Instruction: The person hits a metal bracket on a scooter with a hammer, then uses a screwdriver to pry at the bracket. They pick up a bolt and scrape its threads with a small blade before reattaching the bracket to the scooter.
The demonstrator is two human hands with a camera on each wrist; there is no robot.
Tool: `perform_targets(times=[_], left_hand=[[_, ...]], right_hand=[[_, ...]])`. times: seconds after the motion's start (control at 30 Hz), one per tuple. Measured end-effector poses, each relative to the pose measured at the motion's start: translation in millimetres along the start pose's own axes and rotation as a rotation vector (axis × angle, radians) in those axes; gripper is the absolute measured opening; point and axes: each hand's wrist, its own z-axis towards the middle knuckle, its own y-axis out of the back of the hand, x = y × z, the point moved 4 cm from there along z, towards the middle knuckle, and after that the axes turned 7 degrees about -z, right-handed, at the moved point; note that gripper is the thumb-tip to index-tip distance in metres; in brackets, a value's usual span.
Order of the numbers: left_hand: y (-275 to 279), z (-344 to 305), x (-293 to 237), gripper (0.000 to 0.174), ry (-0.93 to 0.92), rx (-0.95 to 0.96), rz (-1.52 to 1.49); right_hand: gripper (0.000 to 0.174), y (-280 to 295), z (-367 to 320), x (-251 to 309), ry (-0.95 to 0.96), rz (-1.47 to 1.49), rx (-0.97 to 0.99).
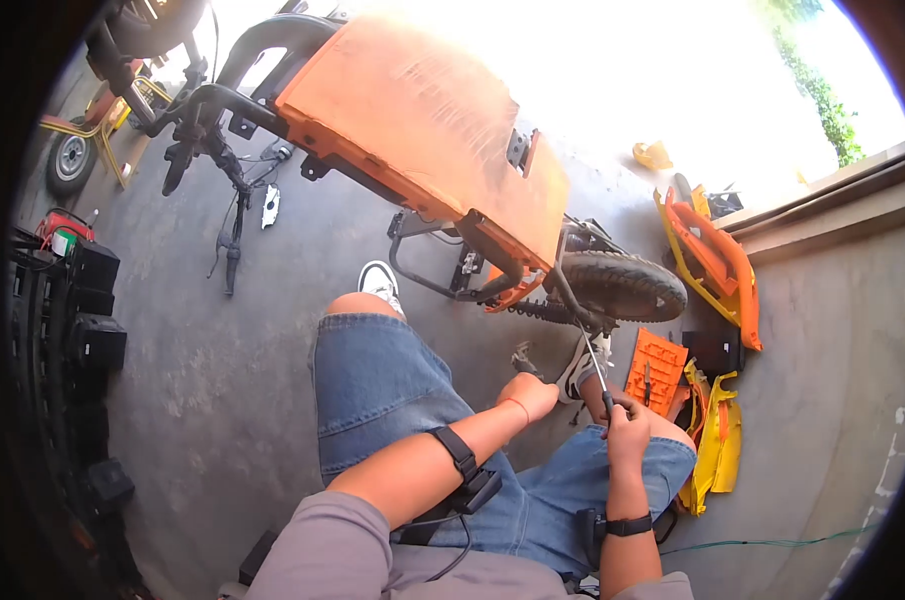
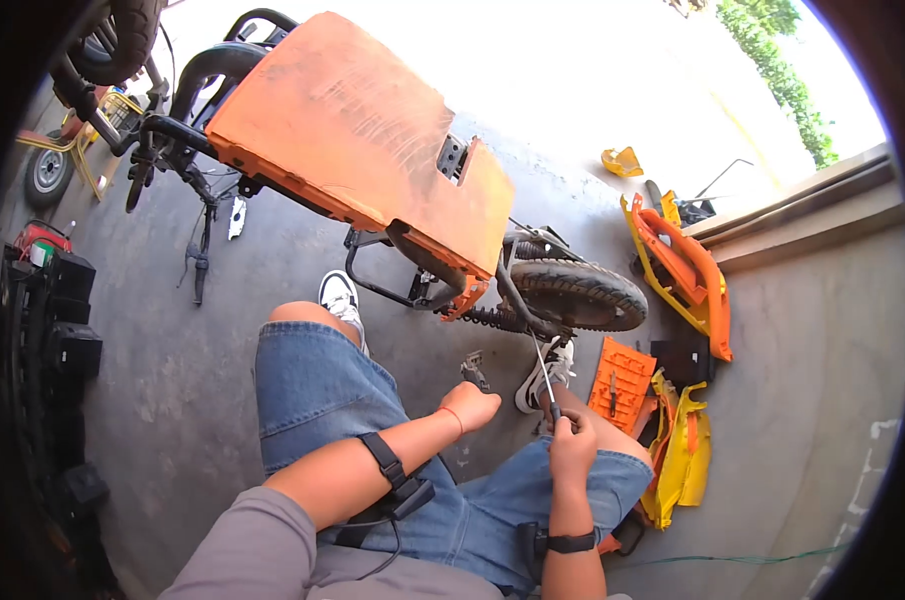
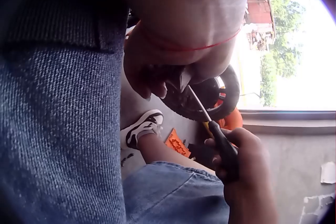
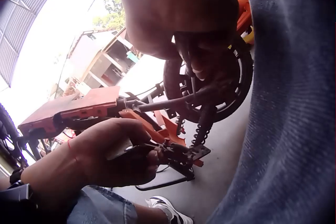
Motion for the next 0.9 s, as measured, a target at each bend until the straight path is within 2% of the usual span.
perform_targets(times=[0.13, 0.2, 0.23, 0.27, 0.33, 0.4, 0.47, 0.5, 0.53, 0.6, 0.63, 0.73, 0.8, 0.83, 0.9], left_hand=[[-5.4, 5.3, 0.2, 0.045, -0.054, -0.019, -0.008], [-4.6, -1.9, -3.1, 0.046, -0.002, 0.068, -0.004], [-4.5, -2.5, -2.5, 0.046, -0.003, 0.068, -0.004], [-3.8, -2.7, -2.9, 0.046, -0.012, 0.064, -0.003], [-3.8, -3.1, -6.2, 0.046, -0.027, 0.062, -0.002], [-0.8, -4.8, -6.2, 0.046, 0.011, 0.088, -0.01], [-3.5, -0.9, -0.1, 0.045, -0.008, 0.033, 0.011], [-3.4, 0.8, 0.7, 0.045, -0.037, -0.017, 0.031], [-3.6, 4.1, 2.5, 0.045, -0.039, -0.019, 0.029], [1.8, -1.8, -2.9, 0.042, 0.007, 0.055, -0.009], [1.8, -1.8, -3.0, 0.042, 0.007, 0.053, -0.011], [0.3, 1.1, -2.0, 0.042, 0.008, 0.033, -0.018], [-5.3, 6.9, 3.8, 0.037, -0.011, -0.006, -0.245], [-8.5, 8.6, 5.0, 0.037, -0.008, -0.009, -0.244], [-9.9, 7.1, -0.7, 0.028, -0.083, -0.002, -0.582]], right_hand=[[0.02, -4.7, 2.5, 3.4, -0.028, 0.086, 0.116], [0.022, -11.7, -11.2, 4.7, 0.123, -0.062, -0.062], [0.021, -8.4, -11.5, 3.6, 0.044, -0.017, -0.042], [0.021, -2.6, -7.8, 10.2, 0.049, -0.016, -0.044], [0.019, 2.2, -0.6, 17.5, -0.002, 0.048, 0.122], [0.019, -8.6, -0.4, 6.9, 0.024, 0.074, 0.146], [0.021, -13.9, -11.8, 6.3, 0.322, -0.325, -0.158], [0.022, -12.6, -4.7, 1.1, 0.207, -0.125, -0.097], [0.022, -10.5, -2.3, 0.0, 0.21, -0.124, -0.097], [0.022, -9.9, -7.5, 14.0, 0.036, 0.05, 0.066], [0.027, -15.5, -3.6, 2.3, 0.131, -0.118, -0.023], [0.028, -10.7, -9.4, 9.4, 0.186, -0.064, -0.086], [0.029, -13.4, 4.7, -10.5, 0.24, -0.066, -0.1], [0.029, -12.7, 8.1, -13.7, 0.276, -0.127, -0.135], [0.029, -12.0, 6.1, -7.5, 0.311, -0.186, -0.167]])
